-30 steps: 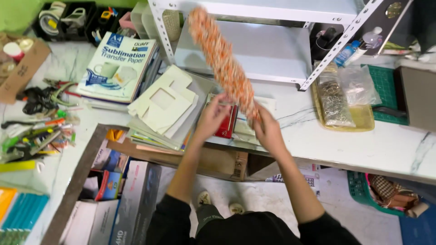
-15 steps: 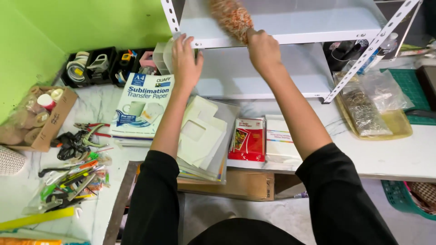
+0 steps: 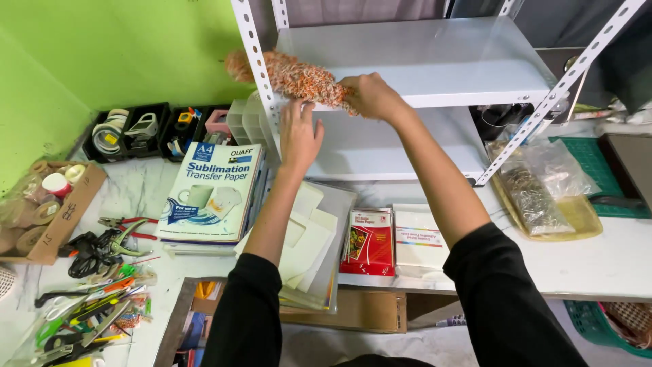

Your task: Dusting a storage shelf and wiping down packages of printing paper before organizing them.

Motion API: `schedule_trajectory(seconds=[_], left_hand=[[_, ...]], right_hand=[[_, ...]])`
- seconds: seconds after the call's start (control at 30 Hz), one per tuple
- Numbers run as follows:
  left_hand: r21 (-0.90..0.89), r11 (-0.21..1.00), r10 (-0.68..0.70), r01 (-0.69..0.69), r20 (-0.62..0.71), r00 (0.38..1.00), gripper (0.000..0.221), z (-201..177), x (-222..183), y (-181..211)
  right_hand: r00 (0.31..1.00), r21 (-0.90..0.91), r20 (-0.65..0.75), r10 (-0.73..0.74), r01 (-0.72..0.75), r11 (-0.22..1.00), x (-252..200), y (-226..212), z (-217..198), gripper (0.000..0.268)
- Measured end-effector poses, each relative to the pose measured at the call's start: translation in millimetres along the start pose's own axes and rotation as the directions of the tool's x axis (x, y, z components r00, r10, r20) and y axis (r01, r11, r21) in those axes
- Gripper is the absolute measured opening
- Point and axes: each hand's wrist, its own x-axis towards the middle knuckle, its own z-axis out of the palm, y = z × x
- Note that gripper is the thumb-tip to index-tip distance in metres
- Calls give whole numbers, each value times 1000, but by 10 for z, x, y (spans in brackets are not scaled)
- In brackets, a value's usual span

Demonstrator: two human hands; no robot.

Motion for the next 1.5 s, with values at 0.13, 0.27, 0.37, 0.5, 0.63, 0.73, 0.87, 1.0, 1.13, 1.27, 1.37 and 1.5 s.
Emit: schedule_trajectory(seconds=[0.13, 0.27, 0.37, 0.5, 0.63, 0.73, 0.87, 1.0, 1.13, 1.27, 1.37, 1.5], left_hand=[[-137, 990, -44, 40, -25, 999, 35, 67, 104, 140], [-108, 994, 30, -36, -58, 998, 42, 187, 209, 245], [-50, 999, -2, 2, -2, 1000, 46, 212, 221, 312], [-35, 999, -28, 30, 52, 998, 53, 197, 169, 262], [-43, 999, 22, -21, 18, 1000, 56, 231, 121, 212], [-71, 997, 2, 0, 33, 999, 57, 213, 135, 246], [-87, 996, -3, 6, 34, 999, 55, 199, 147, 276], [-113, 992, -56, 63, 64, 996, 53, 120, 205, 321], [-95, 988, -110, 118, 85, 990, 64, 59, 194, 374], [-103, 992, -67, 70, 32, 997, 74, 75, 149, 390], [-179, 981, -82, 81, 4, 997, 79, 102, 126, 347], [-228, 972, -72, 57, -58, 996, 87, 60, 42, 273]], right_hand=[[986, -81, -117, -121, 112, 990, 597, 826, 391, 27], [952, -409, -300, 59, -184, 894, 1104, 1206, 974, 17], [972, -347, -236, -16, -69, 935, 957, 746, 765, 20], [960, -415, -235, 150, -239, 878, 1166, 921, 802, 19], [947, -369, -217, 237, -305, 878, 1045, 764, 699, 20], [996, -289, -86, -5, -20, 957, 959, 745, 616, 32], [953, -508, -303, 33, -190, 840, 1089, 1073, 835, 22], [990, -540, -133, 44, -110, 835, 793, 728, 682, 21], [993, -324, -112, -19, -18, 946, 552, 602, 292, 35], [956, -555, -290, 54, -213, 804, 636, 1305, 617, 29], [950, -630, -274, -148, -61, 774, 197, 1002, 481, 24], [916, -562, -173, -363, 211, 800, -232, 1036, 16, 31]])
